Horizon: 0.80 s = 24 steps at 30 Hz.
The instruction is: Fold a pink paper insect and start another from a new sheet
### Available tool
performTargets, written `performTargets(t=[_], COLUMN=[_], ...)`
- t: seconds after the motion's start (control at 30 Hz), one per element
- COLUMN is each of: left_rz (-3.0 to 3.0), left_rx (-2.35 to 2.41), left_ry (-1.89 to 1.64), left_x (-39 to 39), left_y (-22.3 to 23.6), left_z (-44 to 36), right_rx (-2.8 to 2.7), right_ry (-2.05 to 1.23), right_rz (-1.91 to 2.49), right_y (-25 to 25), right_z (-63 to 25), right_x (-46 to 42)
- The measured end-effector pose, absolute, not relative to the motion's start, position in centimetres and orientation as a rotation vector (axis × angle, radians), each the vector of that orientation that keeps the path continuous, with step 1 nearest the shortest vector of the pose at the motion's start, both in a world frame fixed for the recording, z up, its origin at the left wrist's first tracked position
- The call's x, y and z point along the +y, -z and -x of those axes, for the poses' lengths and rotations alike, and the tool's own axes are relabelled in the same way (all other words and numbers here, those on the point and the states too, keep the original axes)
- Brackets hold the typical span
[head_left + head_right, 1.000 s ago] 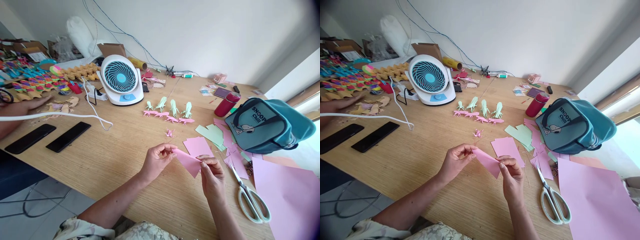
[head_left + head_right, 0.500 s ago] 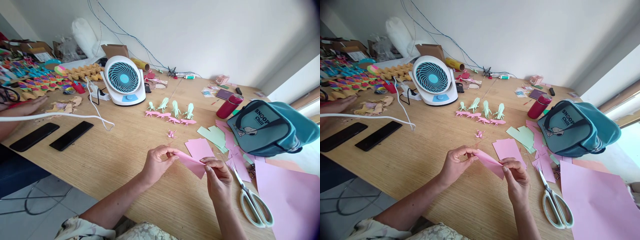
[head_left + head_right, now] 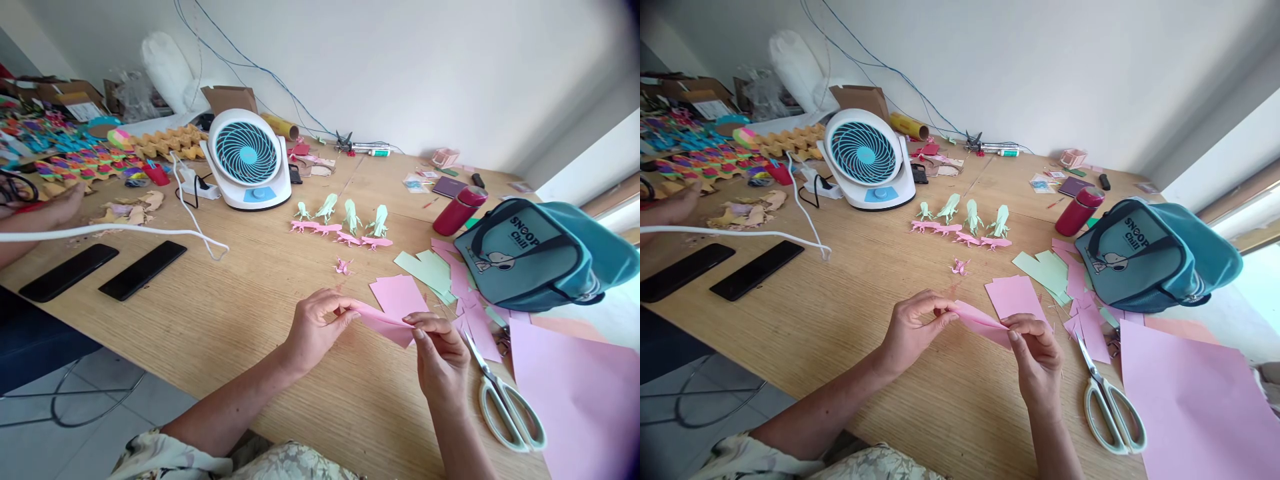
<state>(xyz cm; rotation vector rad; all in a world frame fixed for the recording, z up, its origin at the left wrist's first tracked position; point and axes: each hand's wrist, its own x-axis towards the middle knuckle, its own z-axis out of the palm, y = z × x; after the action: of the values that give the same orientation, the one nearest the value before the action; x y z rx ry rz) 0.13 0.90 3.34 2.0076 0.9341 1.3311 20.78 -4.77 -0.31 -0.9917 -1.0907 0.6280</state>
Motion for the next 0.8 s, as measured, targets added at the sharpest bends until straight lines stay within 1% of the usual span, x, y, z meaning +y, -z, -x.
performTargets(t=[0.53,0.73,0.8], left_rz=[-2.032,-2.002,-1.961], left_rx=[0.903,0.926,0.915], left_ry=[-1.342,-1.315,-1.253], left_x=[0.9,1.0,1.0], left_y=[-3.5,-4.8,-5.4], left_z=[-0.1,0.1,0.1], right_rx=[-1.103,-1.071,-1.047], right_ry=[-0.610,-0.642,-0.685], right_rz=[0.998,1.019,1.050], right_y=[0.2,0.2,0.1], right_z=[-20.7,-20.2,-19.9], right_x=[-4.8,-5.0,-5.0])
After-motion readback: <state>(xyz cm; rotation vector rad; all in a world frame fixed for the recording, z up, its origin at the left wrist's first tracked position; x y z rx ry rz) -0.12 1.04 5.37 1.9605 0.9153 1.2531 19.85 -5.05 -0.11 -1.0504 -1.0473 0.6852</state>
